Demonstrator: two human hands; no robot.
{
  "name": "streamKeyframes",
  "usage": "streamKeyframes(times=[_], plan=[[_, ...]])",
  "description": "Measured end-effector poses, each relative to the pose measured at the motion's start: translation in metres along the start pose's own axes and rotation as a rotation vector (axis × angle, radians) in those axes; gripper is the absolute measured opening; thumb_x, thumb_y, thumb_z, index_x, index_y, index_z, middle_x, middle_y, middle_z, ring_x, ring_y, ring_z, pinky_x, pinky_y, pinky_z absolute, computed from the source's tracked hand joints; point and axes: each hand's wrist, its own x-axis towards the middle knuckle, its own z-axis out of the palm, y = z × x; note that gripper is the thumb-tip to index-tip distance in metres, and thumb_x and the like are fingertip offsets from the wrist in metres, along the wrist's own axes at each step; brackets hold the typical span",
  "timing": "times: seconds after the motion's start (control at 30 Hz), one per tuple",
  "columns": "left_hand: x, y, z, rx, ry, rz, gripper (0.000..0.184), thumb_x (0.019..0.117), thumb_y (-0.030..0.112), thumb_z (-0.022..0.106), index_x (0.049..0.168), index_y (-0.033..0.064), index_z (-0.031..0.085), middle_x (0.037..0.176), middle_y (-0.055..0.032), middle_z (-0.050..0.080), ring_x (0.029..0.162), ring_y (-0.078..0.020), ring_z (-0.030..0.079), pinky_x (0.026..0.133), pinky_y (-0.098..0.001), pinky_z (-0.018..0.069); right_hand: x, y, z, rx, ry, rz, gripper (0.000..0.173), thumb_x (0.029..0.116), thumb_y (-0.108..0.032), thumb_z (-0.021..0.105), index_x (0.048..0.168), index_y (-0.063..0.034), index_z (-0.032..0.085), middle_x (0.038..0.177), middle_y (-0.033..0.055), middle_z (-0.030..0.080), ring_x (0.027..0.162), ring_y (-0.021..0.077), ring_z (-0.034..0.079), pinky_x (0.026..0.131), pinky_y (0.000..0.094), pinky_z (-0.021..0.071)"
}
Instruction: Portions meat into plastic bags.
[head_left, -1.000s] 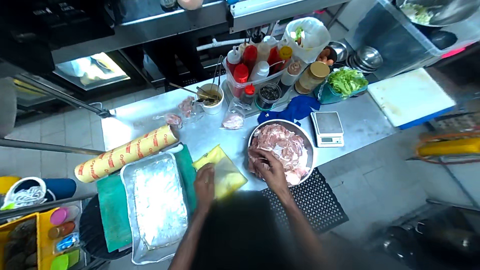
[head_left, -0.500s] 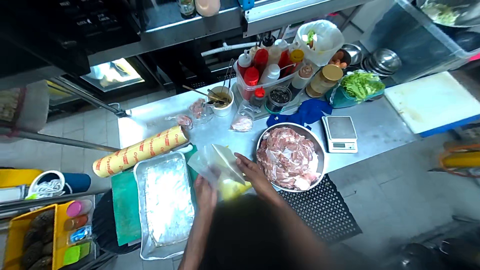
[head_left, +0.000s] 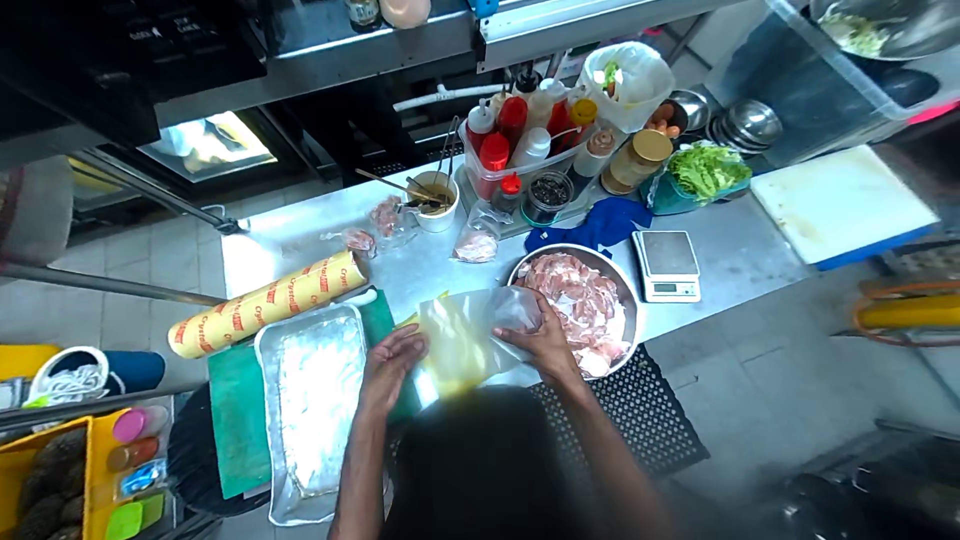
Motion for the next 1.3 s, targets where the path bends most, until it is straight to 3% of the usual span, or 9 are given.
streamKeyframes(times=[0.1, 0.27, 0.37, 0.47, 0.6, 0.7, 0.77, 0.93, 1.3], plan=[[0.002, -0.006, 0.020, 0.322, 0.209, 0.219, 0.046, 0.0892, 0.016, 0.078, 0.127, -0.0022, 0.058, 0.108, -0.0122, 0.068, 0.094, -0.0205, 0.068, 0.081, -0.0363, 0.0601, 0.000, 0.008, 0.008, -0.219, 0.069, -0.093, 0.087, 0.0686, -0.016, 0.095, 0.141, -0.0045, 0.047, 0.119, 0.0144, 0.069, 0.105, 0.0199, 0.070, 0.090, 0.0367, 0.0627], [-0.021, -0.005, 0.080, 0.352, -0.192, 0.222, 0.044, 0.0840, 0.015, 0.083, 0.117, -0.0018, 0.060, 0.107, -0.0118, 0.068, 0.092, -0.0228, 0.070, 0.077, -0.0381, 0.0645, -0.019, 0.031, 0.045, -0.586, -0.120, -0.211, 0.076, 0.0832, -0.021, 0.078, 0.148, -0.0007, 0.043, 0.083, 0.0102, 0.068, 0.071, 0.0237, 0.066, 0.069, 0.0460, 0.0586], [-0.009, -0.012, 0.073, 0.251, -0.060, 0.228, 0.022, 0.0836, -0.002, 0.075, 0.101, -0.0025, 0.062, 0.089, -0.0093, 0.069, 0.079, -0.0175, 0.069, 0.071, -0.0346, 0.0608, -0.014, 0.025, 0.042, -0.441, -0.338, -0.066, 0.076, 0.0856, -0.027, 0.082, 0.148, -0.0087, 0.044, 0.073, 0.0045, 0.061, 0.061, 0.0155, 0.058, 0.063, 0.0368, 0.0549], [-0.006, -0.004, 0.047, 0.121, 0.016, 0.185, 0.018, 0.0901, -0.004, 0.068, 0.106, -0.0028, 0.061, 0.090, -0.0096, 0.069, 0.080, -0.0177, 0.069, 0.072, -0.0360, 0.0616, -0.002, 0.024, 0.016, -0.058, -0.217, -0.037, 0.037, 0.0903, -0.014, 0.076, 0.123, -0.0024, 0.066, 0.058, -0.0061, 0.046, 0.048, 0.0041, 0.042, 0.048, 0.0238, 0.0413], [-0.010, 0.003, 0.024, 0.107, -0.016, 0.103, 0.021, 0.0926, -0.001, 0.068, 0.112, -0.0027, 0.061, 0.096, -0.0117, 0.071, 0.082, -0.0198, 0.071, 0.074, -0.0370, 0.0625, 0.012, 0.025, -0.015, -0.474, 0.056, -0.228, 0.026, 0.0971, -0.032, 0.071, 0.112, -0.0100, 0.073, 0.068, -0.0007, 0.056, 0.057, 0.0092, 0.050, 0.056, 0.0274, 0.0459], [-0.007, 0.000, 0.018, 0.225, -0.029, 0.119, 0.018, 0.0960, 0.002, 0.064, 0.113, -0.0031, 0.065, 0.096, -0.0100, 0.072, 0.082, -0.0180, 0.070, 0.075, -0.0343, 0.0614, 0.008, 0.030, -0.029, -1.094, 0.213, -0.258, 0.052, 0.0897, -0.049, 0.072, 0.125, -0.0120, 0.071, 0.114, 0.0129, 0.068, 0.106, 0.0317, 0.064, 0.093, 0.0513, 0.0524], [-0.005, -0.002, 0.017, 0.394, -0.030, 0.165, 0.017, 0.1007, 0.009, 0.060, 0.111, -0.0006, 0.070, 0.095, -0.0065, 0.073, 0.084, -0.0132, 0.069, 0.077, -0.0299, 0.0584, 0.009, 0.045, -0.036, -1.338, 0.234, -0.124, 0.075, 0.0797, -0.056, 0.075, 0.139, -0.0115, 0.062, 0.133, 0.0202, 0.061, 0.120, 0.0448, 0.056, 0.096, 0.0636, 0.0442], [0.003, -0.013, 0.026, 0.900, -0.060, 0.237, 0.036, 0.1080, 0.018, 0.043, 0.125, -0.0049, 0.065, 0.130, -0.0218, 0.061, 0.117, -0.0259, 0.061, 0.102, -0.0412, 0.0511, 0.012, 0.085, -0.045, -1.442, 0.211, -0.266, 0.044, 0.0887, -0.048, 0.066, 0.119, -0.0179, 0.073, 0.114, 0.0143, 0.068, 0.111, 0.0424, 0.059, 0.092, 0.0641, 0.0433], [0.020, -0.020, 0.031, 0.976, 0.186, 0.337, 0.031, 0.0986, 0.030, 0.067, 0.116, 0.0049, 0.072, 0.094, -0.0086, 0.071, 0.074, -0.0150, 0.067, 0.069, -0.0333, 0.0580, 0.025, 0.081, -0.069, -1.150, 0.502, -0.606, 0.038, 0.1052, -0.034, 0.052, 0.097, -0.0048, 0.076, 0.119, 0.0154, 0.068, 0.111, 0.0342, 0.063, 0.101, 0.0521, 0.0475]])
